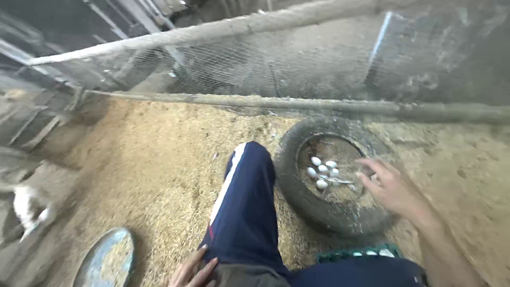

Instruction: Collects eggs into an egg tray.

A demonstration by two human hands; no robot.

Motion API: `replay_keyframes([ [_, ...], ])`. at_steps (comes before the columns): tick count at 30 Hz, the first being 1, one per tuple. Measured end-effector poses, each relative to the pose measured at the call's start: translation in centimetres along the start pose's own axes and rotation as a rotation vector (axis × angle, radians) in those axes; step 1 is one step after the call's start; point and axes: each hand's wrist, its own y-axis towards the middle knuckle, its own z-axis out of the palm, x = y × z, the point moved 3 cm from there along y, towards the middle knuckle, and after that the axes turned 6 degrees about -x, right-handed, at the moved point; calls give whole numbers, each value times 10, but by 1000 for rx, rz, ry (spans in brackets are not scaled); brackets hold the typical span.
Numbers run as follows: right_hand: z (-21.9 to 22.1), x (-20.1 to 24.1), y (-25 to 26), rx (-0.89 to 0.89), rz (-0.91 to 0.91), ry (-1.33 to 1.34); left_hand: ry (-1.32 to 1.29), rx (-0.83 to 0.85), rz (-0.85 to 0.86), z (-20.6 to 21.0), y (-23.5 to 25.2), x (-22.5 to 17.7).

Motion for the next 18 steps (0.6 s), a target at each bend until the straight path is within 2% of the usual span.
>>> replay_keyframes([
  [2,26,34,31,120,-29,-4,21,-16,156,-4,4,-19],
  [4,62,49,50,175,-2,85,39,108,281,-1,12,-26],
  [7,128,35,53,144,122,189,167,214,337,9,25,-31],
  [10,171,4,45,240,126,127,272,144,345,19,33,-35],
  [12,167,-13,47,227,144,215,268,76,372,23,37,-32],
  [15,138,-29,50,88,219,325,216,39,394,26,38,-26],
  [18,132,-48,49,40,280,302,187,42,411,26,38,-21],
])
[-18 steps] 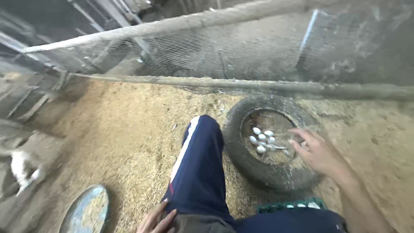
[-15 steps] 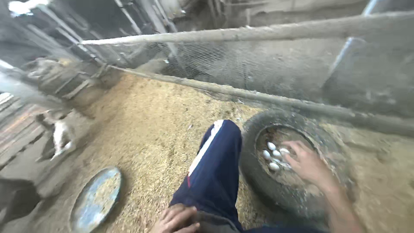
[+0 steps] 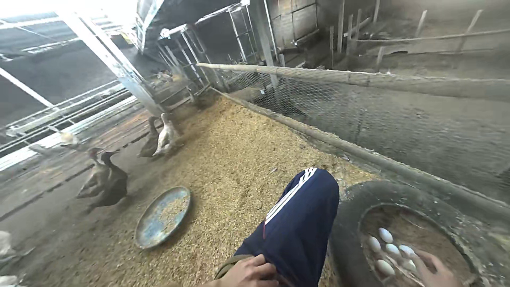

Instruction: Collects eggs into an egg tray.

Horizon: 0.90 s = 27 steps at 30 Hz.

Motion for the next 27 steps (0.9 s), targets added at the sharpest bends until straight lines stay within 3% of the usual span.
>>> replay_keyframes([
  [11,-13,-18,-6,-81,-52,127,-255,-39,-159,-14,-6,-13],
  [18,-33,-11,-15,-135,-71,154,-293,412,-115,-33,25,-11],
  [22,-45,-14,-20,-198,-91,108,-325,722,-73,-42,77,-7],
  [24,-52,-8,-25,-225,-102,66,-436,640,1,-54,116,-3],
  [27,-59,5,-49,-291,-118,53,-577,268,186,-80,187,22],
])
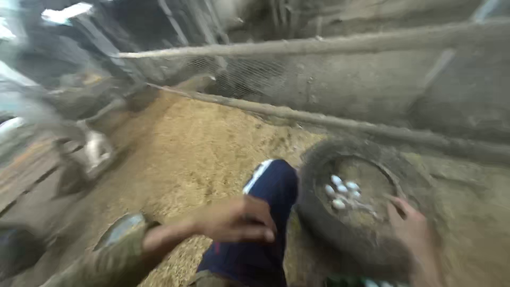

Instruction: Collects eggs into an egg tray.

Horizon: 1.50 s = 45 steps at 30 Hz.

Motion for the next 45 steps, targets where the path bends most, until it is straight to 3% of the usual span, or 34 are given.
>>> replay_keyframes([
  [3,-11,9,-13,-73,82,-26,-10,-112,27,-52,76,67],
  [6,-13,2,-34,-112,129,-91,72,-37,-53,-42,166,160],
  [10,-15,7,-74,-194,115,-225,166,301,-164,53,268,251],
  [13,-18,13,-101,-281,123,-296,221,504,-63,151,318,320],
  [16,-14,11,-118,-292,189,-343,315,594,-31,220,342,359],
  [19,3,-14,-122,-258,287,-382,417,626,16,256,356,393],
  [23,41,-60,-95,-116,544,-287,567,709,65,286,375,403],
  [28,110,-110,10,215,614,-304,711,784,174,299,383,401],
  [33,176,-200,87,429,437,-535,743,769,122,302,383,402],
  [37,198,-221,95,617,255,-666,371,671,-96,280,398,407],
  [42,183,-234,68,498,19,-574,-440,620,-536,242,412,398],
  [45,160,-230,71,420,105,-427,-816,561,-714,245,416,401],
])
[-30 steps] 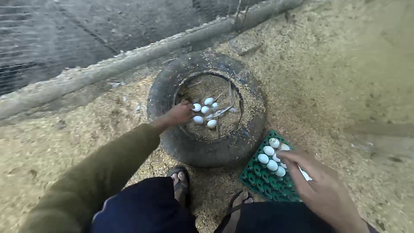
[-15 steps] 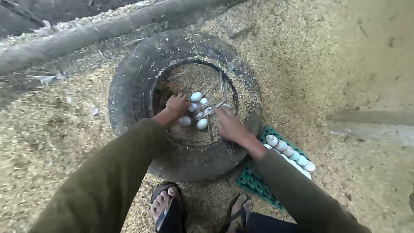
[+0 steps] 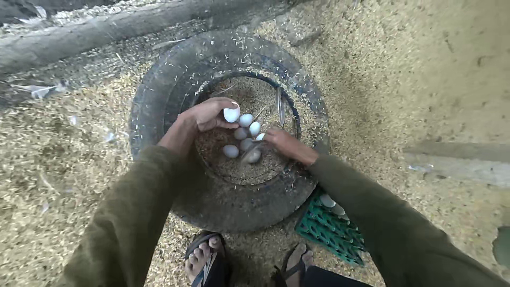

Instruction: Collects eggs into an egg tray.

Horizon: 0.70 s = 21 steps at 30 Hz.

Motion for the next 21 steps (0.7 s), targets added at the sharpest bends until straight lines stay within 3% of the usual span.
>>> replay_keyframes([
  [2,-33,-1,-10,-124,88,119,-81,-106,-34,5,10,1],
  [4,-82,-9,-28,-210,194,167,-2,-255,-33,13,23,7],
  [8,-187,-56,-65,-295,511,-196,771,-339,173,26,42,13],
  [11,-217,-56,-78,-329,635,-368,1118,-288,228,47,53,22],
  [14,-181,-21,-66,-290,501,-339,1273,-246,223,60,59,30],
  [18,-84,9,-17,-157,248,-77,1438,-166,197,73,55,22],
  [21,-30,15,19,-67,199,35,1526,-105,192,83,51,26],
])
